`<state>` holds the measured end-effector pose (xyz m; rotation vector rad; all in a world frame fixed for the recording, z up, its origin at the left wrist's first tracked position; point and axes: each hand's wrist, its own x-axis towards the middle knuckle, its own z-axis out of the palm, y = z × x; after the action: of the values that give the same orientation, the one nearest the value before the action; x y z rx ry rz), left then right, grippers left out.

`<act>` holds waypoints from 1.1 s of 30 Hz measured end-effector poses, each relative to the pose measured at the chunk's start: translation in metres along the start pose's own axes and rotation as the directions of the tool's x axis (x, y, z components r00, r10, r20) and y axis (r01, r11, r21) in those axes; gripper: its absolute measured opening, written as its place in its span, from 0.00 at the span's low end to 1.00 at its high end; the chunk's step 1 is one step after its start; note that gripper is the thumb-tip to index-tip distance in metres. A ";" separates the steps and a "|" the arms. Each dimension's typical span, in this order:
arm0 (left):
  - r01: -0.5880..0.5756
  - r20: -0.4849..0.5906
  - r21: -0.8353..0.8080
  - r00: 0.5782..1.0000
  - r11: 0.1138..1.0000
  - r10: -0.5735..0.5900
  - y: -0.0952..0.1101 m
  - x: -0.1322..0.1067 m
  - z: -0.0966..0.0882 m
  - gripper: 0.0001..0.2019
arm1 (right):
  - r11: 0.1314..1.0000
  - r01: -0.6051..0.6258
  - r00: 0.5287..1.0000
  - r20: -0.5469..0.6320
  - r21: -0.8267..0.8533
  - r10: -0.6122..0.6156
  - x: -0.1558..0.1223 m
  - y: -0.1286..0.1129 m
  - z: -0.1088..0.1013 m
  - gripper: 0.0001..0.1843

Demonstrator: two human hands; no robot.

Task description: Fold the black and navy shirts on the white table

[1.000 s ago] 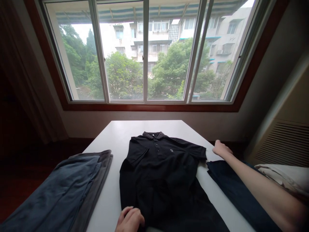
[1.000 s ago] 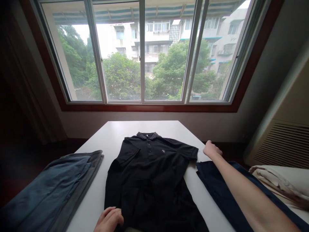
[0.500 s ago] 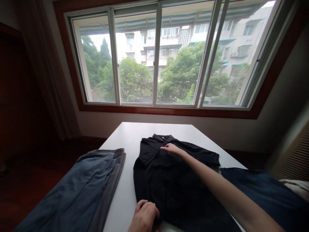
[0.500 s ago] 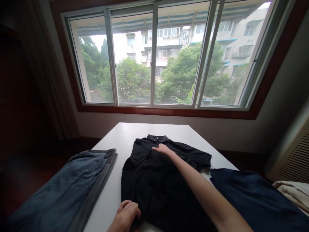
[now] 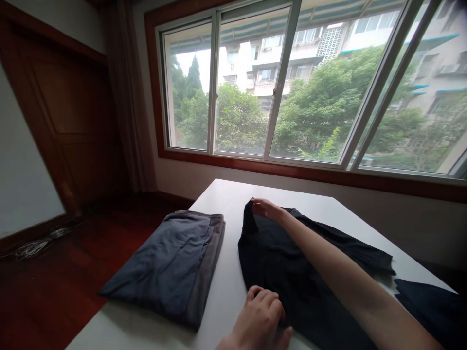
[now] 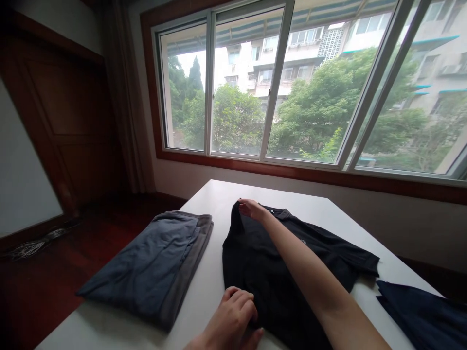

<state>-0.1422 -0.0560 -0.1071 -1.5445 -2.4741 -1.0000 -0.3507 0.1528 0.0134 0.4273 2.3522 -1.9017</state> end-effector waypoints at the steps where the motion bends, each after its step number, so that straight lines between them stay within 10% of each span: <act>1: -0.007 -0.014 -0.004 1.000 1.000 0.007 -0.001 0.000 -0.001 0.12 | 0.999 0.028 0.997 0.073 0.047 -0.032 -0.001 -0.014 0.011 0.07; 7: -0.038 -0.123 -0.070 0.992 0.997 0.029 -0.003 -0.001 -0.010 0.11 | 0.975 0.101 0.833 0.519 0.198 -0.192 -0.028 -0.057 0.041 0.18; 13: -0.054 -0.189 -0.199 0.982 0.979 0.016 0.004 0.000 -0.014 0.10 | 0.882 0.252 0.953 0.258 -0.399 -0.156 -0.092 0.019 -0.005 0.29; 20: 0.051 -0.148 -0.371 0.982 0.927 -0.114 0.021 -0.006 -0.014 0.14 | 0.624 0.204 0.958 0.021 -0.754 -0.288 -0.225 0.144 -0.073 0.36; 26: 0.100 -0.111 -0.450 0.980 0.887 -0.167 0.031 -0.015 -0.037 0.31 | 0.675 0.123 0.972 -0.049 -0.727 -0.230 -0.332 0.154 -0.085 0.36; 33: 0.397 0.389 -0.292 0.880 0.870 -0.271 0.046 -0.018 -0.070 0.39 | 0.708 0.049 0.959 -0.165 -0.704 -0.230 -0.406 0.176 -0.079 0.17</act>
<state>-0.1147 -0.0954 -0.0359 -1.5038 -3.0204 -1.4287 0.0935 0.1970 -0.0375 0.4165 3.0919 -0.8700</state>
